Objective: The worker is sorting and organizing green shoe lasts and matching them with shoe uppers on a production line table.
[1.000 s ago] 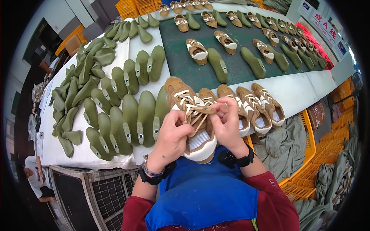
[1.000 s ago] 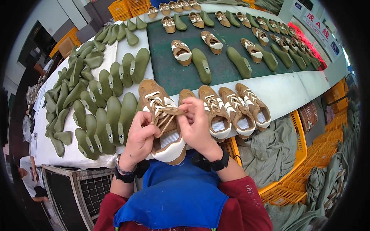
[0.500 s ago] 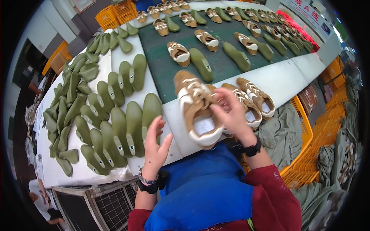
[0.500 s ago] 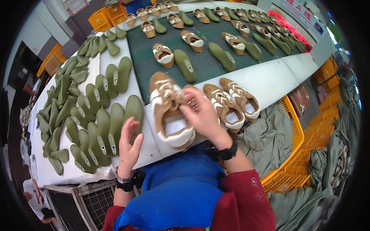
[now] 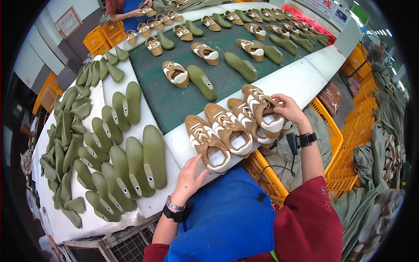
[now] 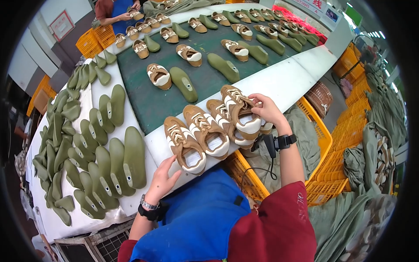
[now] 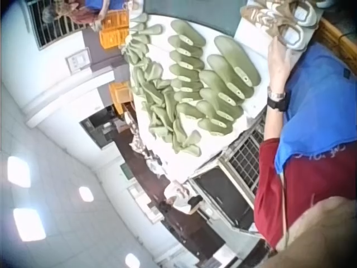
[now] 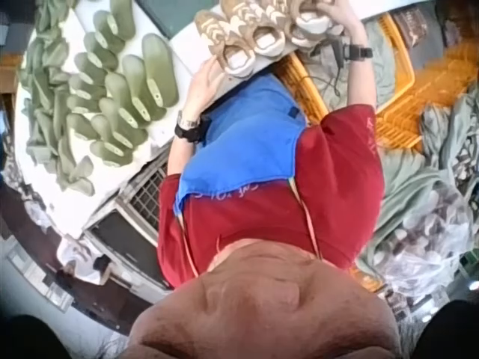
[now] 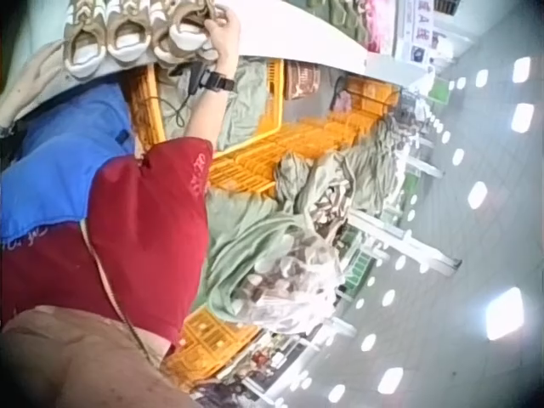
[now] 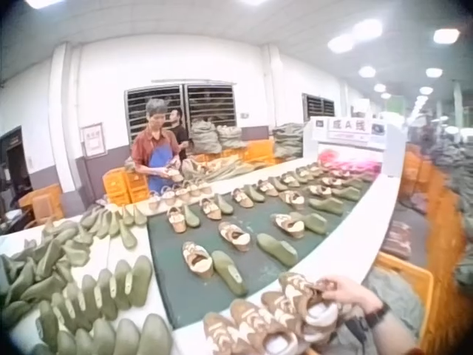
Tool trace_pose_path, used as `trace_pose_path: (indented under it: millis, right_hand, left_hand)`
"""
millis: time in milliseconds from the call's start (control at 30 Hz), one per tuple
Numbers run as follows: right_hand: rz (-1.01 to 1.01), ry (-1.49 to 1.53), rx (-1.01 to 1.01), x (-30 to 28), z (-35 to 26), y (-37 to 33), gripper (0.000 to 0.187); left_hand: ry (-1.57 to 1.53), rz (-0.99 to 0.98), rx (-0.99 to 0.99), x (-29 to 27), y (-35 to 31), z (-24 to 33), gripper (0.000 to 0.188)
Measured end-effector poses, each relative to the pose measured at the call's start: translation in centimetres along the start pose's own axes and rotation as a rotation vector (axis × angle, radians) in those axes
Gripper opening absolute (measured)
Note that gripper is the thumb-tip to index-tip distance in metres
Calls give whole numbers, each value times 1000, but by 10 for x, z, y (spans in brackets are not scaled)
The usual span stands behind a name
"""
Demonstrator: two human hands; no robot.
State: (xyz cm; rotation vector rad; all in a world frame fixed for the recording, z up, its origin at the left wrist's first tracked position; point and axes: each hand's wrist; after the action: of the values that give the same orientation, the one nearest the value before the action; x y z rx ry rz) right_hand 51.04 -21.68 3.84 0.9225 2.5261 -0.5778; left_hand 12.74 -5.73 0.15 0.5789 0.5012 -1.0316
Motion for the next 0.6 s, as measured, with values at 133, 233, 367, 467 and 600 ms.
trace_pose_path:
  millis: [133, 233, 367, 467, 600]
  right_hand:
    - [104, -60, -70, -8, 3, 2, 40]
    - [170, -247, -96, -10, 4, 3, 39]
    - [409, -333, -335, 9, -25, -13, 35]
    - [326, -192, -429, 66, -72, -48, 30]
    - [-134, -210, -693, 170, -105, -89, 19]
  left_hand:
    - [144, 139, -17, -27, -15, -1, 44]
    - [286, 306, -28, -53, -24, -4, 40]
    - [517, 462, -92, -82, -36, -17, 41]
    - [646, 427, -131, -89, -50, -39, 47]
    - [749, 371, -192, -79, -61, -57, 50]
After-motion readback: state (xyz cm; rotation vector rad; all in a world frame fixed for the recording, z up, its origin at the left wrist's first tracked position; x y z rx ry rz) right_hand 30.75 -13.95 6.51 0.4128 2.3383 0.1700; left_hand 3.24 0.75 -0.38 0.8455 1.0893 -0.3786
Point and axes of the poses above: each hand's wrist, its own y-axis towards the middle knuckle, its own x-axis out of the palm, z = x × y, and after that the axes turned 10 degrees about x, right-handed
